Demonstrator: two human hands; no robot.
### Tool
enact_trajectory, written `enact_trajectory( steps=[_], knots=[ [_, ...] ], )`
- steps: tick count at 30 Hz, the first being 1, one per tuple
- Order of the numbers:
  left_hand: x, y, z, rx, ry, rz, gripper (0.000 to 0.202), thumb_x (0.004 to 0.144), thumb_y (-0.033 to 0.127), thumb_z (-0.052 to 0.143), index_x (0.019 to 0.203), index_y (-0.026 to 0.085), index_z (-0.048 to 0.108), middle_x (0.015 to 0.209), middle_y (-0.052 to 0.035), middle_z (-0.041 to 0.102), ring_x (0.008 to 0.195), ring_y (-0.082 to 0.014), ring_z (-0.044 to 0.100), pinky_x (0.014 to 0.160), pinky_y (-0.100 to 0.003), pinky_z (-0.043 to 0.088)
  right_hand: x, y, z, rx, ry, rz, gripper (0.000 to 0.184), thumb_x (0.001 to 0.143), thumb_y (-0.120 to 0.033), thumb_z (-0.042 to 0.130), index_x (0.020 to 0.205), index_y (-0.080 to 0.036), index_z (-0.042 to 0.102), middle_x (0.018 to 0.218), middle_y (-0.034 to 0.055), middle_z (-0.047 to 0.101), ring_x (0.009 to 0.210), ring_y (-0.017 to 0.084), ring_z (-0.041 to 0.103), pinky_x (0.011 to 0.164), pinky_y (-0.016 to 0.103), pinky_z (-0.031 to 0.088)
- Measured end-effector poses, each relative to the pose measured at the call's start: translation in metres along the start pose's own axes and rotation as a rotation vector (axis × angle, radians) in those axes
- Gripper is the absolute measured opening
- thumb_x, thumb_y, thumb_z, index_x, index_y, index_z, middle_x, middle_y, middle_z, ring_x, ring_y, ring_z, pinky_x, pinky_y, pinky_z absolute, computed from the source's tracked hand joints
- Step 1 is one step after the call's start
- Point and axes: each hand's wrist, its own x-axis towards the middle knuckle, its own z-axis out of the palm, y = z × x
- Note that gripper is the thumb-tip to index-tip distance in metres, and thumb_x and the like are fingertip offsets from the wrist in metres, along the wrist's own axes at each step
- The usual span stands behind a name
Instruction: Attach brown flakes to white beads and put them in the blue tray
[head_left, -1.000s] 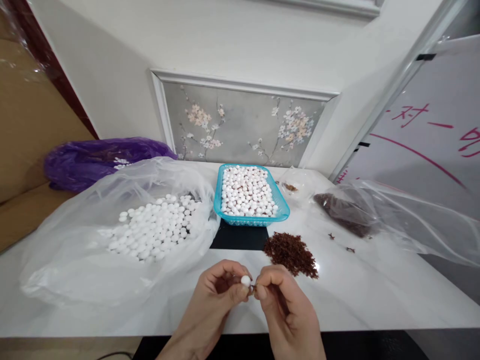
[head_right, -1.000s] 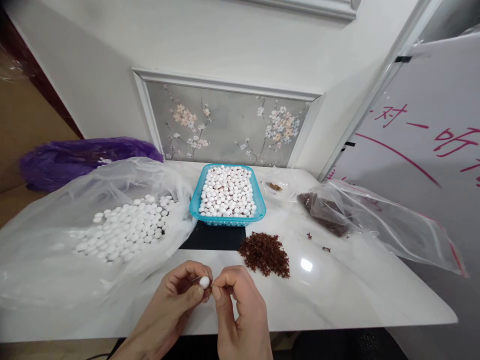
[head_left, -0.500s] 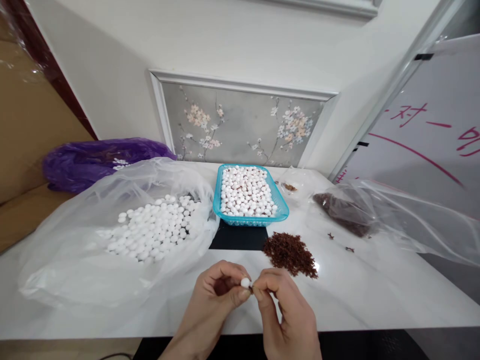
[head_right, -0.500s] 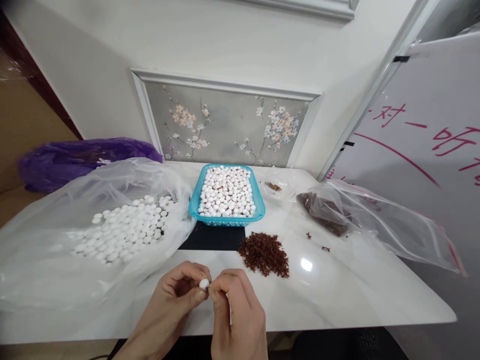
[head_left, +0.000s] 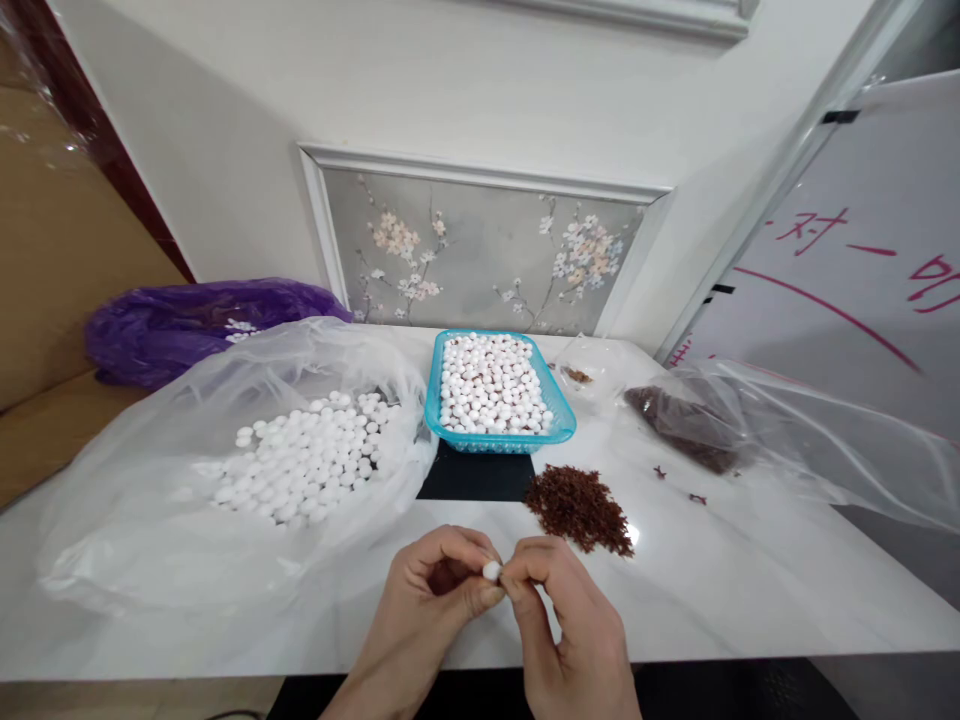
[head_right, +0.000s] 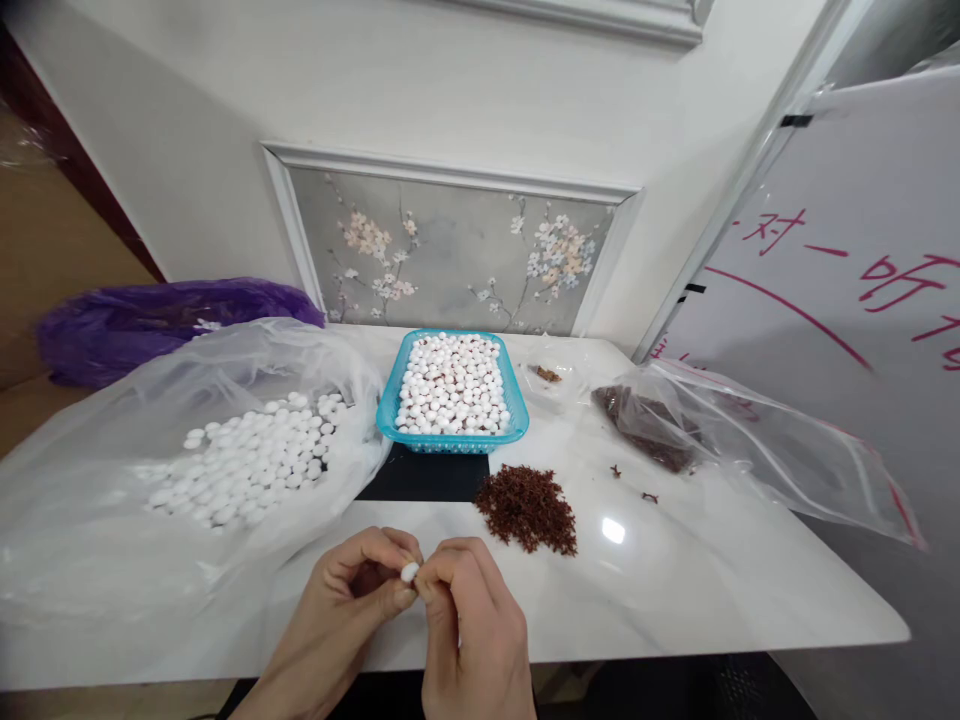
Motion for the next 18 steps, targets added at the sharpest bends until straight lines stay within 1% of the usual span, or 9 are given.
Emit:
enact_trajectory(
  steps=[5,7,8,10,12,13,15,18],
  knots=[
    [0.000,-0.002,0.000,0.005,0.015,0.001,0.010,0.065,0.012,0.074,0.067,0.018,0.067,0.078,-0.0007,0.062,0.075,-0.0134,0.055,0.070,-0.023,0.043,0.000,0.000,0.001,-0.011,-0.025,-0.024,0.018,0.090,-0.014,0.044,0.076,-0.021,0.053,0.076,0.0008,0.052,0.069,0.012,0.054,0.064,0.022,0.044],
    [0.001,-0.002,0.000,0.001,0.025,-0.005,0.010,0.066,0.012,0.074,0.068,0.018,0.067,0.079,-0.0008,0.063,0.076,-0.0135,0.056,0.071,-0.023,0.043,0.000,-0.001,0.001,-0.013,-0.026,0.007,0.016,0.089,-0.016,0.045,0.077,-0.021,0.054,0.076,0.0006,0.053,0.069,0.012,0.055,0.065,0.022,0.045],
    [0.001,-0.001,0.000,-0.007,0.026,-0.013,0.009,0.067,0.013,0.074,0.069,0.018,0.067,0.080,-0.0010,0.063,0.077,-0.0138,0.056,0.072,-0.023,0.044,0.000,-0.001,0.001,-0.001,-0.023,0.046,0.013,0.089,-0.018,0.047,0.079,-0.021,0.055,0.075,0.0004,0.054,0.068,0.013,0.055,0.065,0.022,0.045],
    [0.001,0.000,0.001,-0.033,0.025,-0.043,0.006,0.069,0.015,0.073,0.071,0.018,0.068,0.079,-0.0011,0.064,0.076,-0.0133,0.057,0.073,-0.023,0.044,0.000,-0.001,0.000,0.066,-0.013,0.140,0.009,0.089,-0.024,0.048,0.092,-0.022,0.056,0.075,0.0003,0.057,0.067,0.014,0.057,0.065,0.023,0.048],
    [0.002,0.002,0.002,-0.068,0.023,-0.088,0.004,0.070,0.018,0.072,0.073,0.018,0.069,0.074,-0.0004,0.064,0.071,-0.0112,0.056,0.070,-0.021,0.044,0.000,0.001,-0.004,0.134,0.015,0.198,0.018,0.089,-0.028,0.049,0.105,-0.022,0.054,0.076,0.0009,0.060,0.069,0.014,0.059,0.066,0.023,0.049],
    [0.002,0.004,0.003,-0.087,0.022,-0.117,0.005,0.071,0.019,0.072,0.075,0.018,0.070,0.072,-0.0002,0.064,0.069,-0.0103,0.056,0.069,-0.020,0.044,0.000,0.003,-0.006,0.147,0.031,0.204,0.021,0.089,-0.029,0.049,0.107,-0.021,0.054,0.078,0.0014,0.061,0.070,0.014,0.060,0.067,0.023,0.049],
    [0.001,0.006,0.003,-0.124,0.025,-0.168,0.008,0.072,0.021,0.071,0.080,0.018,0.071,0.073,-0.0009,0.065,0.068,-0.0095,0.057,0.068,-0.019,0.045,0.000,0.008,-0.013,0.116,0.061,0.209,0.018,0.088,-0.029,0.051,0.104,-0.021,0.056,0.080,0.0019,0.062,0.072,0.014,0.060,0.068,0.022,0.048],
    [0.000,0.007,0.003,-0.177,0.058,-0.215,0.015,0.071,0.023,0.073,0.085,0.018,0.074,0.081,-0.0034,0.069,0.074,-0.0107,0.060,0.074,-0.019,0.047,-0.002,0.019,-0.020,0.049,0.060,0.257,0.016,0.088,-0.031,0.052,0.098,-0.021,0.059,0.079,0.0025,0.062,0.072,0.015,0.060,0.069,0.022,0.047]
  ],
)
